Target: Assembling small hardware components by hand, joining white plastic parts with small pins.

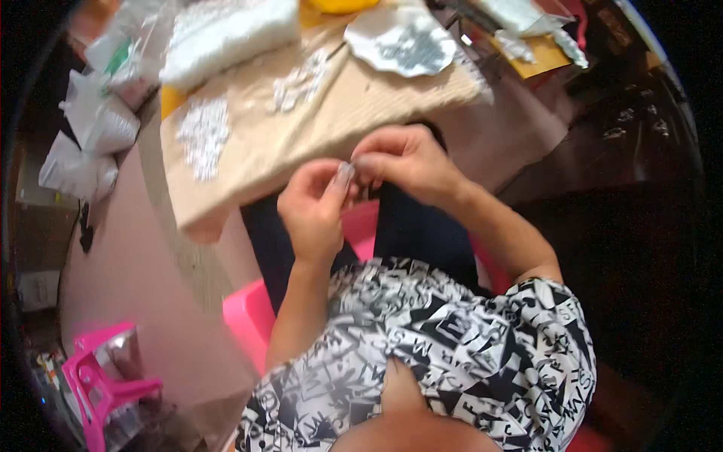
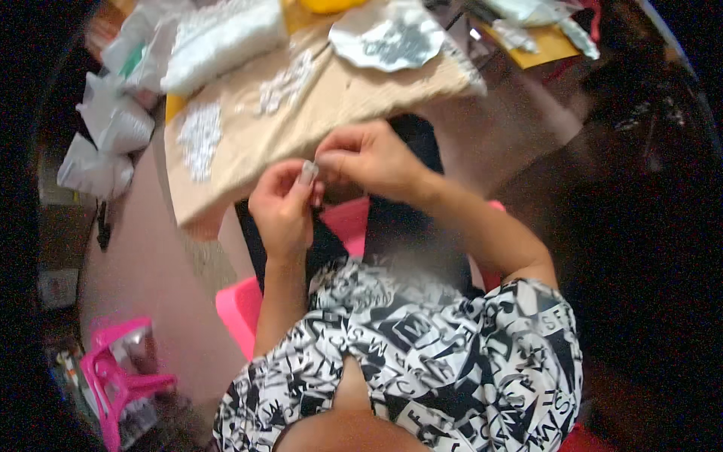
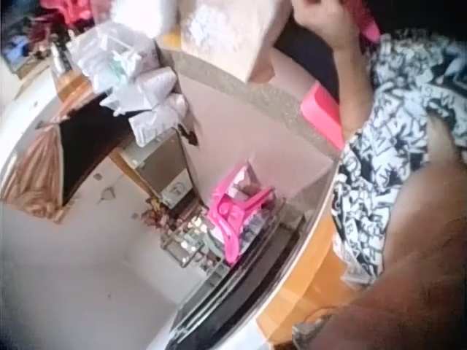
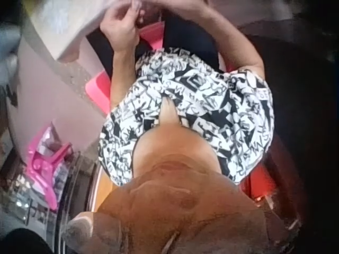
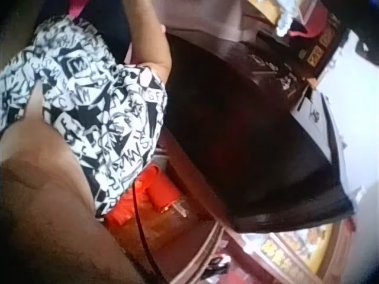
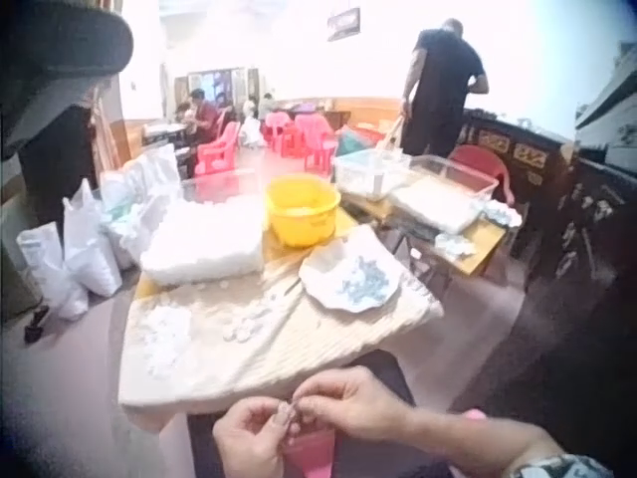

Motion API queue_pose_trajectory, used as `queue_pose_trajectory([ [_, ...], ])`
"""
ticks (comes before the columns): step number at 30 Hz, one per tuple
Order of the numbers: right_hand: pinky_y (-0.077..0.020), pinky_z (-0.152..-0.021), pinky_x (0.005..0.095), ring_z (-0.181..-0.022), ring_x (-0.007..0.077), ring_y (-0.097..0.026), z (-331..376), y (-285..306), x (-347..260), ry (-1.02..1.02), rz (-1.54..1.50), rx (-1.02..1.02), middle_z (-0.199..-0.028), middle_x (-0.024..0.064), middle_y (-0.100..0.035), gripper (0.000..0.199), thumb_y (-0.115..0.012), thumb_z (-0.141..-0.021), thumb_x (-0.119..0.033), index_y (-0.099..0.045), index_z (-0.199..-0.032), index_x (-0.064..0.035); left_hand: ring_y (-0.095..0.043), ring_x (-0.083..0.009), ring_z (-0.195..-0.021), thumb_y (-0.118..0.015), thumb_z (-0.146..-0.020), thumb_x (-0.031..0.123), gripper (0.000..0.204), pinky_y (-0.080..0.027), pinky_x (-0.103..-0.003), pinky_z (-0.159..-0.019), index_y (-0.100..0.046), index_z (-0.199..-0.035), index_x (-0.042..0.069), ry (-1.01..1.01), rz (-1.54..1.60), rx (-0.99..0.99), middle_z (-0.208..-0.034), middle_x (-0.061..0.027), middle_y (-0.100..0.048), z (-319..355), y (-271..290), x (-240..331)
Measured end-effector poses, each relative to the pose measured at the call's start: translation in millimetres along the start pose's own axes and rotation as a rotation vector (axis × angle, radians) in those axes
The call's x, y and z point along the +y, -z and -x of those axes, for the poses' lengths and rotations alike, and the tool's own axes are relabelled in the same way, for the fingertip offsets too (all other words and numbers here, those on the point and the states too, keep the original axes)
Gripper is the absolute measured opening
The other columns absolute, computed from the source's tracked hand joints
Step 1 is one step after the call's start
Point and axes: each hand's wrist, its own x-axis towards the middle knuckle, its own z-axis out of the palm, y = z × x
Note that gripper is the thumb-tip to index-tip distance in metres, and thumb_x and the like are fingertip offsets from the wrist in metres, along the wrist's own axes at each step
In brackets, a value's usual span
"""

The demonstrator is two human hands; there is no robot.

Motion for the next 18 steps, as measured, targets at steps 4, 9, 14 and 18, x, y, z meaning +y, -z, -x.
queue_pose_trajectory([
  [4, -0.0484, -0.061, 0.0244, -0.065, 0.0104, -0.058, 9, 7, 2, 0.152, 0.3, 0.044, -0.073, 0.0047, -0.06, 0.011, -0.06, -0.078, -0.009, -0.06, -0.082, 0.0011, -0.05, -0.0109, -0.054, -0.058, -0.076, 0.0, 0.006, -0.039, -0.021, -0.047, -0.055, -0.081, -0.002, -0.094, -0.025, -0.01, -0.068, -0.0069, -0.056, 9, -7, -10],
  [9, -0.0423, -0.053, 0.0217, -0.06, 0.0054, -0.049, 16, -21, -7, 0.065, 0.011, 0.072, -0.064, 0.0004, -0.056, 0.015, -0.055, -0.082, -0.011, -0.058, -0.079, 0.0031, -0.052, -0.0124, -0.055, -0.053, -0.077, -0.003, 0.005, -0.041, -0.02, -0.046, -0.053, -0.082, -0.002, 0.07, 0.064, 0.095, -0.069, -0.0077, -0.056, 22, 11, 14],
  [14, -0.0426, -0.056, 0.0212, -0.064, 0.0063, -0.05, 14, -20, 3, 0.067, 0.184, 0.127, -0.069, 0.0013, -0.056, 0.017, -0.054, -0.083, -0.015, -0.059, -0.085, 0.0012, -0.052, -0.0129, -0.056, -0.052, -0.079, -0.003, 0.004, -0.041, -0.021, -0.047, -0.052, -0.083, -0.001, 0.04, 0.151, 0.081, -0.071, -0.0088, -0.056, 14, 23, 16],
  [18, -0.044, -0.06, 0.0228, -0.067, 0.0077, -0.052, 5, -23, 13, 0.104, 0.302, 0.136, -0.07, 0.0024, -0.058, 0.014, -0.055, -0.081, -0.012, -0.059, -0.085, 0.0015, -0.054, -0.0114, -0.057, -0.053, -0.078, -0.002, 0.008, -0.043, -0.02, -0.048, -0.053, -0.086, 0.0, -0.006, 0.211, 0.116, -0.071, -0.0066, -0.057, 9, 34, 18],
])
